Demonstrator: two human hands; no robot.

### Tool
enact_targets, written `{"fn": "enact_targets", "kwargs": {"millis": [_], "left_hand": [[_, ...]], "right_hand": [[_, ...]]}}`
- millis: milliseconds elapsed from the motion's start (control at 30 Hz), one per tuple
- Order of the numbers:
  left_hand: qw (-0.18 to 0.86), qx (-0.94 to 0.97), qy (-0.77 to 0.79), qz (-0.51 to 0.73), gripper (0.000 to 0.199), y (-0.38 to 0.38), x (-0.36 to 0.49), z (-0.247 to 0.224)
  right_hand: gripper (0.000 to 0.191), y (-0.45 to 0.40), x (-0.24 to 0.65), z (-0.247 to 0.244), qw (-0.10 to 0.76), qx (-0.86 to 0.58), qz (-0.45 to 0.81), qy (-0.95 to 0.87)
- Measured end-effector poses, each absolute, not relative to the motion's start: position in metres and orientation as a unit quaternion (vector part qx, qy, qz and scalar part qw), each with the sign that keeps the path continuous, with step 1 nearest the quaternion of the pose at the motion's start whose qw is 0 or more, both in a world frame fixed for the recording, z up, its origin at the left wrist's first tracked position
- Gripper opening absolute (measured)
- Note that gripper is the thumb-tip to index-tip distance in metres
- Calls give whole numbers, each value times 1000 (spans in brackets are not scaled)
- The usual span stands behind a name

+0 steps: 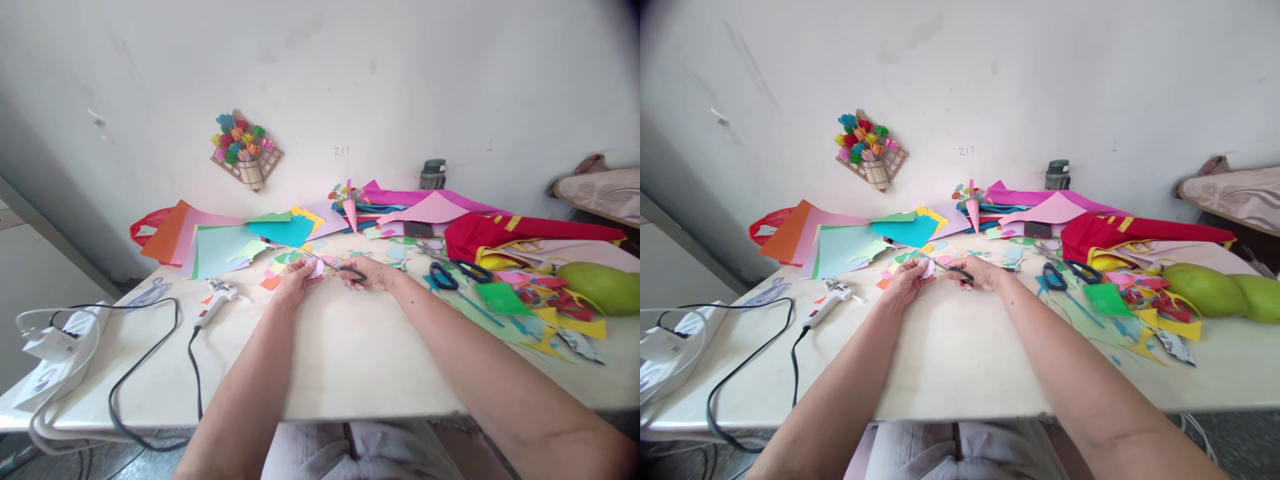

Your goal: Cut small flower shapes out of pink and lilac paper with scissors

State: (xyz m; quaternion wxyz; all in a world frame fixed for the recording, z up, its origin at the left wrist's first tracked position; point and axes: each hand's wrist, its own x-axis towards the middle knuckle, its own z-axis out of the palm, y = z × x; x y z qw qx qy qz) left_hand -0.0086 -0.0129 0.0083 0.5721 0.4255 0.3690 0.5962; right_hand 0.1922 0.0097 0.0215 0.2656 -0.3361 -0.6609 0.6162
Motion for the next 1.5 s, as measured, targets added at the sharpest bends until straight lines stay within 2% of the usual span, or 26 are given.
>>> {"fn": "enact_targets", "kwargs": {"millis": [800,1233,1500], "left_hand": [[591,451,354,567,38,-11,-11,7],[610,428,366,557,27,-15,-8,11],[597,439,376,556,31,-15,-10,11]], "right_hand": [[15,15,193,15,278,-312,617,-667],[16,20,195,10,281,-306,608,-676],[13,22,195,8,281,-301,626,-662]]}}
